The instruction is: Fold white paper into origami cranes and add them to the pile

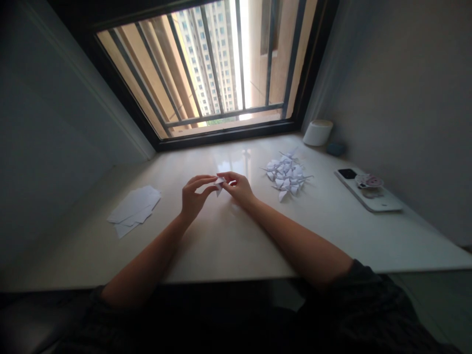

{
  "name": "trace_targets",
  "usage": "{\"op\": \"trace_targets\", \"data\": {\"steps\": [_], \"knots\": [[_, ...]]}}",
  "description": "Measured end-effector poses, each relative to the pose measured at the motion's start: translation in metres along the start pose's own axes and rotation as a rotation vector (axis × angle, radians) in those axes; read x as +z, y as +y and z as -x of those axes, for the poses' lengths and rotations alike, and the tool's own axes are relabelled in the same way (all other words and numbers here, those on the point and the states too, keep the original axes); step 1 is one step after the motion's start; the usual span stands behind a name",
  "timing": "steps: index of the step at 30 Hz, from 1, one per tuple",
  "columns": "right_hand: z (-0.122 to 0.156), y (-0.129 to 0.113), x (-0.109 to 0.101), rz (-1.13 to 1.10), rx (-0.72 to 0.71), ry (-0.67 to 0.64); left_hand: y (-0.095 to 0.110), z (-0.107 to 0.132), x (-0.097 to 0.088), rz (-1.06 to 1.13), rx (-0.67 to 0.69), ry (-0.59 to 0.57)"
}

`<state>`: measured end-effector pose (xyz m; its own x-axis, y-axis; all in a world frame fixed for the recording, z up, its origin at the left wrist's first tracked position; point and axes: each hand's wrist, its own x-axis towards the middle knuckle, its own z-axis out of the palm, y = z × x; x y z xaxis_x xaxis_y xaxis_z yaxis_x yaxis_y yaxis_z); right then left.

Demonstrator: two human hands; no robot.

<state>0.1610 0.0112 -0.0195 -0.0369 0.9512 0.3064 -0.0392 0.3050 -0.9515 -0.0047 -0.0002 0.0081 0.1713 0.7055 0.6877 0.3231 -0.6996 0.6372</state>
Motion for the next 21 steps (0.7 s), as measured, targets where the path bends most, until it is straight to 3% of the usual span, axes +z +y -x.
{"op": "trace_targets", "data": {"steps": [4, 6, 9, 12, 14, 21], "knots": [[0.000, 0.002, 0.000, 0.014, -0.027, -0.004, 0.000, 0.001, 0.001, -0.068, 0.058, 0.007], [-0.001, 0.004, 0.000, 0.003, -0.037, 0.018, -0.004, 0.001, 0.002, -0.058, -0.008, 0.009], [-0.001, 0.005, -0.001, -0.023, -0.066, 0.042, -0.013, 0.001, 0.005, 0.087, -0.278, -0.019], [-0.001, 0.006, -0.001, -0.051, -0.080, 0.030, -0.019, 0.003, 0.008, 0.355, -0.561, -0.221], [-0.001, 0.005, -0.001, -0.068, -0.078, 0.015, -0.020, 0.004, 0.010, 0.423, -0.658, -0.271], [0.000, 0.001, -0.002, -0.026, -0.147, 0.023, -0.012, 0.003, 0.013, 0.569, -0.654, -0.148]]}}
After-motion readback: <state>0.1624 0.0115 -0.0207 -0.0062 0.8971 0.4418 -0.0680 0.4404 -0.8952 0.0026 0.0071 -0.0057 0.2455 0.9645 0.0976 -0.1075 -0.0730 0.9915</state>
